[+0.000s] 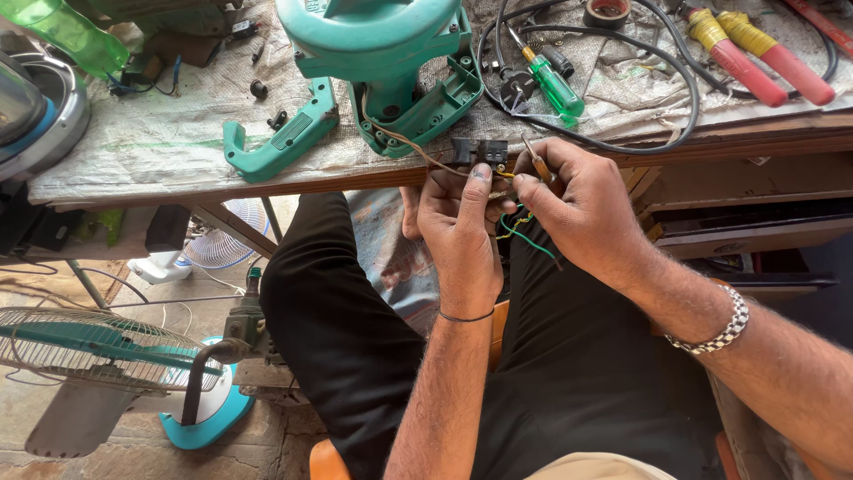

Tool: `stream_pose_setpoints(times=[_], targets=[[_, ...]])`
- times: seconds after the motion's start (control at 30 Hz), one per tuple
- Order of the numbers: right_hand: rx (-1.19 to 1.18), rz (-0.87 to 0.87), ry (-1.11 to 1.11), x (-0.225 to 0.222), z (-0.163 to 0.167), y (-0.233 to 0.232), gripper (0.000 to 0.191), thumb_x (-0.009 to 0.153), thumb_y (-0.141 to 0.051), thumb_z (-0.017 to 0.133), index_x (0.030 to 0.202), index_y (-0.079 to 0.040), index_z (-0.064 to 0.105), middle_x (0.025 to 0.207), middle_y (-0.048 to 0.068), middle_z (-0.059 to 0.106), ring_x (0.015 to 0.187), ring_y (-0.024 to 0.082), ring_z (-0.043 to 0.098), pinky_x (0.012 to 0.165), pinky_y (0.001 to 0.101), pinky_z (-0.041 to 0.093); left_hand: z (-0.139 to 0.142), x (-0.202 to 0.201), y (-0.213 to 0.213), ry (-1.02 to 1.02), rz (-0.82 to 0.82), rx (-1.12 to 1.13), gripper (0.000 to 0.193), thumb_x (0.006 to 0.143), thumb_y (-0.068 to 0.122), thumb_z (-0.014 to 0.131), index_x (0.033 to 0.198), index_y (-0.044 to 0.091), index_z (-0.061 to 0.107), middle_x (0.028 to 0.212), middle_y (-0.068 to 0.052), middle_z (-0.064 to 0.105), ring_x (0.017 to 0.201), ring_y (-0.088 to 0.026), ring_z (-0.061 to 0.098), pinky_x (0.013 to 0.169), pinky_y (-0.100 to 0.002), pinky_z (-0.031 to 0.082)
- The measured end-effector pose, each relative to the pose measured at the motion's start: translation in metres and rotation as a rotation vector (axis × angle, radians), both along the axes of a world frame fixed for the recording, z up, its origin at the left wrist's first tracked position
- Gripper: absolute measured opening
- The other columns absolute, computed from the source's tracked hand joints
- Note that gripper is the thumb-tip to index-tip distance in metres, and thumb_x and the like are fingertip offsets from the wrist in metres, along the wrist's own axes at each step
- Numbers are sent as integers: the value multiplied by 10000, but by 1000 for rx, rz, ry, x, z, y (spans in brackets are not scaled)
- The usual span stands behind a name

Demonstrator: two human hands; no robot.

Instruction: The person repairs a small black electrical switch by stripping wire ends, twisting them together, and securing them to the switch terminals using pliers and a screwdriver. The person works on a workbench with a disassembled green leaf blower nearby.

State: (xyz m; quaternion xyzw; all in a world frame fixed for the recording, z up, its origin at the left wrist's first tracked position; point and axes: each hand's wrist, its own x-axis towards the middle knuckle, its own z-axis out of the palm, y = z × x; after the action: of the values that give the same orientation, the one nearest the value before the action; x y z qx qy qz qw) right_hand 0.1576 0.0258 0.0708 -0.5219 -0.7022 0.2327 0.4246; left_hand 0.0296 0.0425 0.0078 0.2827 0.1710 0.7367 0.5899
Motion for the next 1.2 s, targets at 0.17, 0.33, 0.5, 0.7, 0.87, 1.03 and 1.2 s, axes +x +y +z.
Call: stream_pose_setpoints(times=[0.17, 0.33, 0.5, 0.7, 0.87, 1.03, 1.2], targets=[[-61, 64, 122, 0, 0, 0, 164, 983, -152, 622, 1048, -8, 665, 769, -50, 564, 663, 9, 446, 561, 201, 399, 4, -7, -1, -91, -148, 34, 277, 980, 42, 629, 1250, 43, 564, 1082, -88, 689, 928, -139, 714, 791, -269, 608], [-19, 87, 132, -1, 7, -4, 168, 991, -150, 635, 1051, 0, 680, 779, -73, 571, 679, -8, 440, 561, 188, 388, -3, -6, 1, -115, -224, 75, 227, 1055, 45, 649, 1258, -50, 615, 1136, -103, 703, 1021, -149, 709, 915, -287, 606], [-4, 91, 53, -2, 13, -9, 167, 996, -152, 638, 1076, -18, 700, 726, -63, 511, 632, 10, 387, 533, 208, 349, -12, -6, 4, -145, -227, 17, 208, 1052, 101, 673, 1180, -63, 675, 1089, -107, 725, 973, -155, 716, 887, -280, 605], [-62, 112, 85, -3, 15, -10, 174, 996, -150, 628, 1095, -26, 700, 731, -80, 530, 619, 0, 390, 519, 203, 350, -13, -6, 2, -167, -261, 48, 238, 1079, 136, 671, 1182, -78, 674, 1107, -124, 722, 979, -163, 715, 896, -282, 604], [-62, 106, 115, -2, 14, -10, 176, 1006, -141, 619, 1110, -22, 697, 734, -79, 524, 612, -12, 385, 513, 193, 337, -14, -6, 2, -169, -289, 87, 242, 1074, 120, 650, 1239, -57, 653, 1164, -113, 710, 1039, -164, 710, 949, -304, 599], [-72, 122, 137, 1, 12, -7, 166, 1010, -129, 608, 1101, -18, 692, 739, -84, 542, 614, -19, 400, 520, 186, 345, -17, -7, 2, -148, -295, 118, 239, 1067, 34, 669, 1290, -43, 626, 1202, -102, 699, 1108, -172, 700, 1013, -308, 576], [-117, 91, 89, 3, 13, -6, 179, 1002, -137, 617, 1113, -22, 699, 713, -54, 534, 607, 1, 411, 516, 202, 350, -16, -6, 2, -104, -260, 101, 276, 1019, 2, 665, 1287, -43, 615, 1228, -107, 695, 1135, -169, 689, 1041, -314, 572]])
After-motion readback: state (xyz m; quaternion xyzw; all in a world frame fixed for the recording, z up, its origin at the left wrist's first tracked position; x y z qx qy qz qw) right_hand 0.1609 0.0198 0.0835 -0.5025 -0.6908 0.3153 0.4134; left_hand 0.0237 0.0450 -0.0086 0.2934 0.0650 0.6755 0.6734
